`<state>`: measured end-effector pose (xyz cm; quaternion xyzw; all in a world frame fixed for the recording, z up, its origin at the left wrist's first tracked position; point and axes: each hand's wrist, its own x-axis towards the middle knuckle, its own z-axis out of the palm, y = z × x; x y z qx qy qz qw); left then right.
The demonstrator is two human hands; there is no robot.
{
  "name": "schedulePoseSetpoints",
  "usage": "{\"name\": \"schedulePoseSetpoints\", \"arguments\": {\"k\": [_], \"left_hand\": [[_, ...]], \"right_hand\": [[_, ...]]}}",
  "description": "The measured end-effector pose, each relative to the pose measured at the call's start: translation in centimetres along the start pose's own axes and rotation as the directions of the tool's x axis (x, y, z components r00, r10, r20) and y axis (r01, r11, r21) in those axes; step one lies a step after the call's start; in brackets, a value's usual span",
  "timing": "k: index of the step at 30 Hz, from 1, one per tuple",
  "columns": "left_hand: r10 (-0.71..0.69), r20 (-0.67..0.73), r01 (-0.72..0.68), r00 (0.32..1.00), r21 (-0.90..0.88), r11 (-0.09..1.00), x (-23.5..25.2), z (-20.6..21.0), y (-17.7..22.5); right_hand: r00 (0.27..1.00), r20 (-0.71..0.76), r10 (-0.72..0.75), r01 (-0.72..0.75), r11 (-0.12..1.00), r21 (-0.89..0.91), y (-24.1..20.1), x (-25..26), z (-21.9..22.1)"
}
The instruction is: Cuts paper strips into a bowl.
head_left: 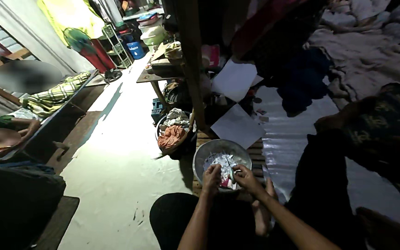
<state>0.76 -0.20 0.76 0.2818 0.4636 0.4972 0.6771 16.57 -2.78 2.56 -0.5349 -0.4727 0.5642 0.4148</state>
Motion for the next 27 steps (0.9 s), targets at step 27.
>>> {"name": "schedulePoseSetpoints", "arguments": {"k": [27], "left_hand": [[0.023,-0.003,-0.023,1.0,-0.029,0.999,0.3,0.0,0.1]], "right_hand": [[0.998,0.052,0.038,-0.036,0.998,-0.05,0.4,-0.4,0.6]]}}
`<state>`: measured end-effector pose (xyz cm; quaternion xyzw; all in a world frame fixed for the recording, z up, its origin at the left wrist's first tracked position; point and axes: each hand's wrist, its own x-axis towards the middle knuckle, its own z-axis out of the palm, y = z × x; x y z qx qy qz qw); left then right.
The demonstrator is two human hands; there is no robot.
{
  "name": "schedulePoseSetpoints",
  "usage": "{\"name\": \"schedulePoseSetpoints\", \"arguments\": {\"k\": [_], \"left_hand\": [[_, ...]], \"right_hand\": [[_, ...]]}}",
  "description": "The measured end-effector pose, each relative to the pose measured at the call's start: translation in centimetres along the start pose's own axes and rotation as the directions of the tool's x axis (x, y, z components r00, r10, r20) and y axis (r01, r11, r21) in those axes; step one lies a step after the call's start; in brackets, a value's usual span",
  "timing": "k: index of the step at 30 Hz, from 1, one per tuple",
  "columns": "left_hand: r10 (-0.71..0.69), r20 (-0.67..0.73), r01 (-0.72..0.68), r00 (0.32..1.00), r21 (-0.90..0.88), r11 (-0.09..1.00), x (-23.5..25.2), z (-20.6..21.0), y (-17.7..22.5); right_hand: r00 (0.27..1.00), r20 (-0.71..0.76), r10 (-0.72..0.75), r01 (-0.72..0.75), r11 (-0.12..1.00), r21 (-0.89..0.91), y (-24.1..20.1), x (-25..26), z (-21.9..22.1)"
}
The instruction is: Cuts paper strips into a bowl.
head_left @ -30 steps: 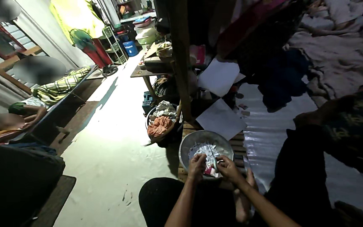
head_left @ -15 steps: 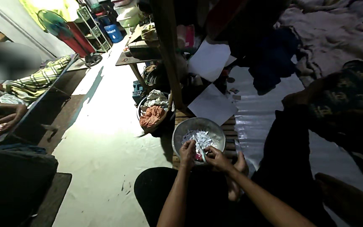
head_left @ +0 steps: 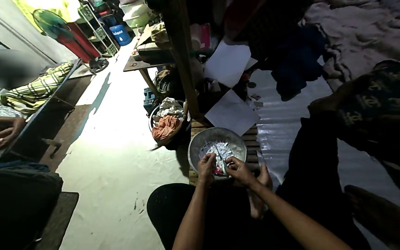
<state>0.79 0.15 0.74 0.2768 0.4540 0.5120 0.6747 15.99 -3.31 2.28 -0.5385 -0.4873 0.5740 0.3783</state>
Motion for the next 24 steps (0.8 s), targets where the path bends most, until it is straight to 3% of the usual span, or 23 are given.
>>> {"name": "schedulePoseSetpoints", "arguments": {"k": [24], "left_hand": [[-0.007,0.005,0.007,1.0,0.014,1.0,0.01,-0.1,0.02]], "right_hand": [[1.0,0.011,0.02,-0.02,0.998,-0.052,0.02,0.69,-0.48]]}}
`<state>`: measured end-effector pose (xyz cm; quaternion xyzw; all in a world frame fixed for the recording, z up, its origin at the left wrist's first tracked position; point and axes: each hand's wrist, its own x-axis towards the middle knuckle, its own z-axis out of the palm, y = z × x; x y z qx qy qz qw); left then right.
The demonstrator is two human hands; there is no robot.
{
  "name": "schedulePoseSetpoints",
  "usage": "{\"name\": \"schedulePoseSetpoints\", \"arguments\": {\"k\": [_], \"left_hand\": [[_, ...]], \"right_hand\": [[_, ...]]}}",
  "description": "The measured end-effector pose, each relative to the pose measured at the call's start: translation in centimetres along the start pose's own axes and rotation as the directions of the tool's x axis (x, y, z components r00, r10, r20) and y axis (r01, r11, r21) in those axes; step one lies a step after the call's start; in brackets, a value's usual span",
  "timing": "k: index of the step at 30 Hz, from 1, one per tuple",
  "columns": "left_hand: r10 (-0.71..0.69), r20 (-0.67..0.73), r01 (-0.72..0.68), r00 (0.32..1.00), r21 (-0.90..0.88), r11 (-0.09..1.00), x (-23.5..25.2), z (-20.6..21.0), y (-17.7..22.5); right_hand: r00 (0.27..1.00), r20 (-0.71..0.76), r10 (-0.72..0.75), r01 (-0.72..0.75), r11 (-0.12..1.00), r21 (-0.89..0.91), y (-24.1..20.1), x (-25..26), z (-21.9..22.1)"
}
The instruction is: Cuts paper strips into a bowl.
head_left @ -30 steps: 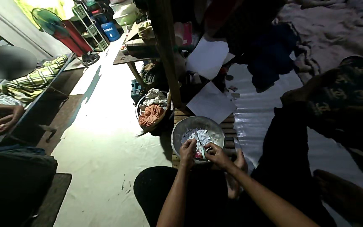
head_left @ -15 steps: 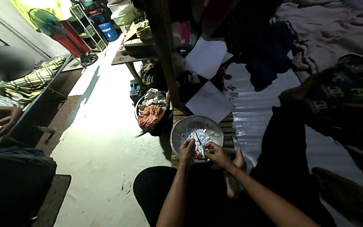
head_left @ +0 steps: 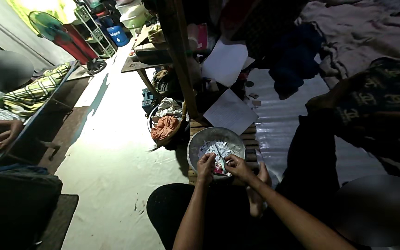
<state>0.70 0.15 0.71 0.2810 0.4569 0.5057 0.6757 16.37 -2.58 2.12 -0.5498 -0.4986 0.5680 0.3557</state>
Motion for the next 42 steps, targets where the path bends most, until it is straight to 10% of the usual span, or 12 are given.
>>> {"name": "schedulePoseSetpoints", "arguments": {"k": [42], "left_hand": [[-0.047,-0.007,0.047,0.999,0.055,0.997,0.2,-0.2,-0.1]], "right_hand": [[1.0,-0.01,0.019,-0.019,1.0,-0.007,0.1,-0.2,-0.1]]}}
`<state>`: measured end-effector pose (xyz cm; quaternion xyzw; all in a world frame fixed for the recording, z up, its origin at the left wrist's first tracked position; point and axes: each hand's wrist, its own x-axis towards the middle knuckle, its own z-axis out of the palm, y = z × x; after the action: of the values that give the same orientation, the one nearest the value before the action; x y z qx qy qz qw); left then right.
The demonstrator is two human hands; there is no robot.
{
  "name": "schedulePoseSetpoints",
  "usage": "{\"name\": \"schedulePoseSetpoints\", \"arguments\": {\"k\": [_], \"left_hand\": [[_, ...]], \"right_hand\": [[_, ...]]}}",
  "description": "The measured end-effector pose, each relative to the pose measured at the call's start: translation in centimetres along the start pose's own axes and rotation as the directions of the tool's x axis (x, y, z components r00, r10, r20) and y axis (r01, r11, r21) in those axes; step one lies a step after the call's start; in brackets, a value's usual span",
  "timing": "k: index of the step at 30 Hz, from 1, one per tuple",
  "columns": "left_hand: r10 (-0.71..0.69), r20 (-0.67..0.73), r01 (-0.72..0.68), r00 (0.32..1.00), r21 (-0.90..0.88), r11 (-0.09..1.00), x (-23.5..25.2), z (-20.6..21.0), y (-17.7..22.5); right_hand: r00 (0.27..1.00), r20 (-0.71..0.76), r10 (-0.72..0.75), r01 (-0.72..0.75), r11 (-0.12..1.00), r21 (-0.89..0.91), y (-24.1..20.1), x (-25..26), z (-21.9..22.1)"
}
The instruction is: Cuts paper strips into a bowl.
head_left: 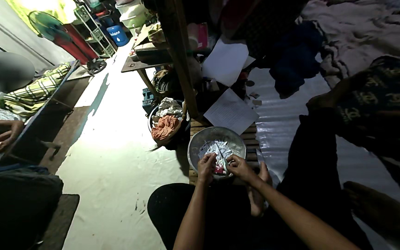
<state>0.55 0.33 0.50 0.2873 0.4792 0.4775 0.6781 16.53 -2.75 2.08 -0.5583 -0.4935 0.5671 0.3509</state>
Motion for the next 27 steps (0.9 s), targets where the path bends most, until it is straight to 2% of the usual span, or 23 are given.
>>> {"name": "schedulePoseSetpoints", "arguments": {"k": [9,17,27], "left_hand": [[-0.006,-0.006,0.006,1.0,-0.043,0.999,0.0,0.0,-0.1],[0.016,-0.067,-0.019,0.998,-0.051,0.999,0.1,0.0,-0.2],[-0.001,-0.003,0.001,1.0,-0.023,1.0,-0.1,0.2,-0.1]], "right_hand": [[1.0,-0.028,0.001,0.0,0.999,0.039,0.0,0.2,-0.2],[0.996,0.077,0.044,-0.044,0.999,-0.005,0.8,-0.7,0.1],[0.999,0.039,0.009,-0.009,1.0,-0.016,0.5,-0.3,-0.2]]}}
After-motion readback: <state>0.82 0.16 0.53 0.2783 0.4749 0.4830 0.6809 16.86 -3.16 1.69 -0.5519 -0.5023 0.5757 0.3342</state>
